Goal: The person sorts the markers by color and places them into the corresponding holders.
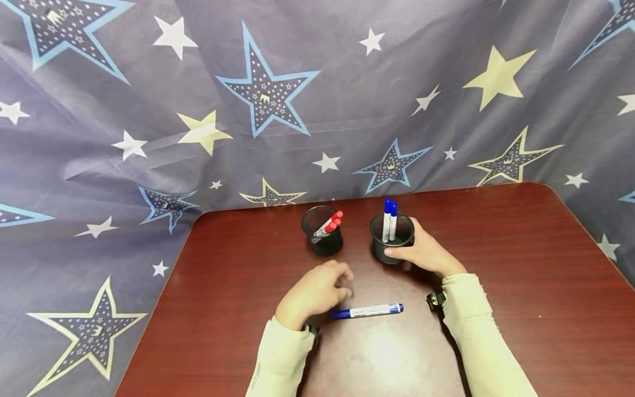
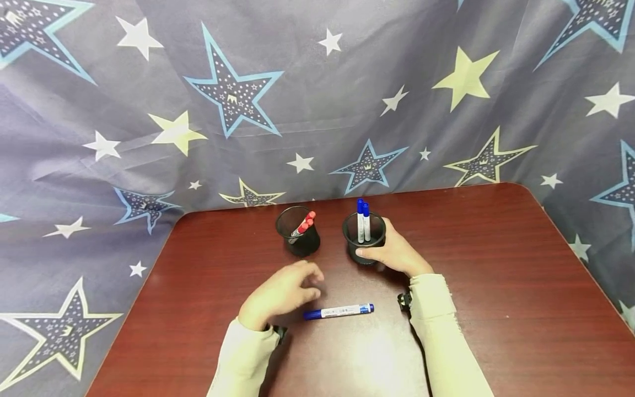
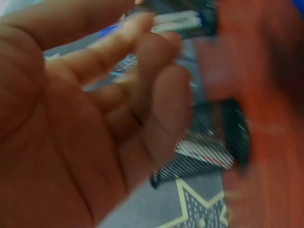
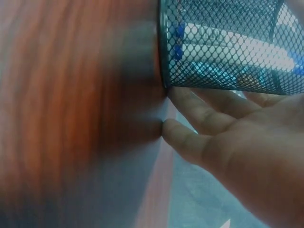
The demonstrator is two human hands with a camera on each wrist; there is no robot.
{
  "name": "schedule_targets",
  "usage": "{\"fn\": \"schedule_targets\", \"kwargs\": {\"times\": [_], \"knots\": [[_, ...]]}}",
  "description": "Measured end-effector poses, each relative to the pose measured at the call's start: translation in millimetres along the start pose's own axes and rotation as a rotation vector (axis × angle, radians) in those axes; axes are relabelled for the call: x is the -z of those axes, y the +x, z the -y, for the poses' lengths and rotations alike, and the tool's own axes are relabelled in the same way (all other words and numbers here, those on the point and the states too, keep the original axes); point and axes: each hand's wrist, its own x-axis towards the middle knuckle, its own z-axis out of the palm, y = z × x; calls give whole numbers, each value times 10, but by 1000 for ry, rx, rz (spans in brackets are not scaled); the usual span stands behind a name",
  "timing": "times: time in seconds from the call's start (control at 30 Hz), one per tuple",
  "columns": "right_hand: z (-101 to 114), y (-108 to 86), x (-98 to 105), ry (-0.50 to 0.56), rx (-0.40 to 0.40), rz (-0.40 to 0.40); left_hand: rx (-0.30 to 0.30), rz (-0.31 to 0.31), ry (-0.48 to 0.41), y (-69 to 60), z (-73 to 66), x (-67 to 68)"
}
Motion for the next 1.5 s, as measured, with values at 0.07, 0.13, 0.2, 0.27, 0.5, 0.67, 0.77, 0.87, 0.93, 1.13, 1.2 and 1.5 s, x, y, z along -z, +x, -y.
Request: {"fn": "schedule_targets", "kwargs": {"times": [0.07, 0.13, 0.2, 0.27, 0.5, 0.67, 0.77, 0.87, 0.93, 1.13, 1.2, 1.5], "knots": [[-7, -8, 19, -14, 0, -5, 77, 72, 109, -55, 19, -87], [-10, -18, 36, -10, -11, -2, 135, 120, 185, -98, 25, -161], [-11, -26, 54, 5, -8, -1, 166, 148, 236, -125, 19, -217], [-16, -31, 77, 22, -2, -7, 166, 144, 266, -129, 6, -254], [-48, -45, 126, 31, 1, -25, 145, 119, 324, -86, -5, -310], [-70, -28, 118, 17, -16, -27, 97, 110, 271, -68, 16, -238], [-77, -1, 112, -21, -9, -26, 68, 95, 208, -56, 11, -168], [-61, 17, 88, -44, 10, -28, 37, 59, 134, -53, -9, -103], [-45, 22, 67, -43, 27, -28, 12, 27, 97, -53, -20, -66], [-6, 3, 31, -37, 27, -27, -95, -66, 12, -17, -63, 3], [-7, -4, 29, -35, 9, -27, -132, -90, -24, 8, -86, 18], [-20, 17, 24, -28, -18, -7, -256, -215, -206, 140, -205, 105]]}}
